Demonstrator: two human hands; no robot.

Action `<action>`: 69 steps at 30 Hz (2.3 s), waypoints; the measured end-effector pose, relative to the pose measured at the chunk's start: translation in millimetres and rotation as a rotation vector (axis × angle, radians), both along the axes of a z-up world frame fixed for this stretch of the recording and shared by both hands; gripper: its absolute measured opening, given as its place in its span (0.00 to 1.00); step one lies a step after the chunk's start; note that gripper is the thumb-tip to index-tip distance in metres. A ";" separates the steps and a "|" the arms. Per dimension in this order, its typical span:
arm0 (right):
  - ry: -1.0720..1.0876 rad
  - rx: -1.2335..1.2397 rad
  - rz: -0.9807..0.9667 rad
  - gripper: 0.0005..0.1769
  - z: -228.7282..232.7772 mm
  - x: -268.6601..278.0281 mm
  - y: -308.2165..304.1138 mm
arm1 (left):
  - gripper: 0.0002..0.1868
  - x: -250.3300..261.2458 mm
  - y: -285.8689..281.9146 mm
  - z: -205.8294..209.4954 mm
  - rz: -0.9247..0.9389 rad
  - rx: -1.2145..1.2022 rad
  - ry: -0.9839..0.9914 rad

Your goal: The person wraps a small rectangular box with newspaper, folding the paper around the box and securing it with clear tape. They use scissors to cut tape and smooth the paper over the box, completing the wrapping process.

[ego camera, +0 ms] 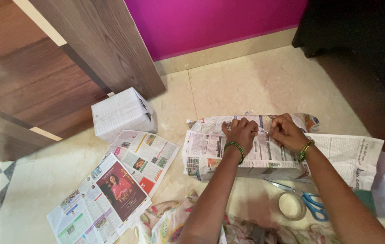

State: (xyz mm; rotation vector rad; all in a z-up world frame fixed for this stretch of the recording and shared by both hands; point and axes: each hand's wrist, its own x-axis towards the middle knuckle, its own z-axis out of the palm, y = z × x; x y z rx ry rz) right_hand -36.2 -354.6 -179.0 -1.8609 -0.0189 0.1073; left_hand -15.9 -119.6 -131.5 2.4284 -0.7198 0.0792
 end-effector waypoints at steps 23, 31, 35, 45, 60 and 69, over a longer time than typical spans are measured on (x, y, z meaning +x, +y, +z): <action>-0.098 -0.658 -0.037 0.27 28.4 12.0 15.3 | 0.05 -0.2 0.4 -0.8 0.017 -0.025 0.002; -0.092 -0.650 -0.140 0.33 13.5 15.6 9.9 | 0.04 -0.4 -0.1 -1.4 0.020 -0.029 0.000; -0.060 -0.613 -0.217 0.40 27.6 15.0 21.2 | 0.04 -0.1 0.2 0.6 0.022 -0.015 -0.004; 0.203 -0.688 -0.341 0.31 71.7 12.2 50.2 | 0.04 -1.2 0.4 1.7 0.018 0.009 0.002; 0.144 -0.735 -0.442 0.30 39.1 28.8 24.3 | 0.04 -2.9 0.7 3.5 0.013 0.005 -0.015; 0.047 0.161 -0.606 0.05 50.3 5.1 13.5 | 0.04 -2.7 1.8 3.5 -0.003 0.001 -0.002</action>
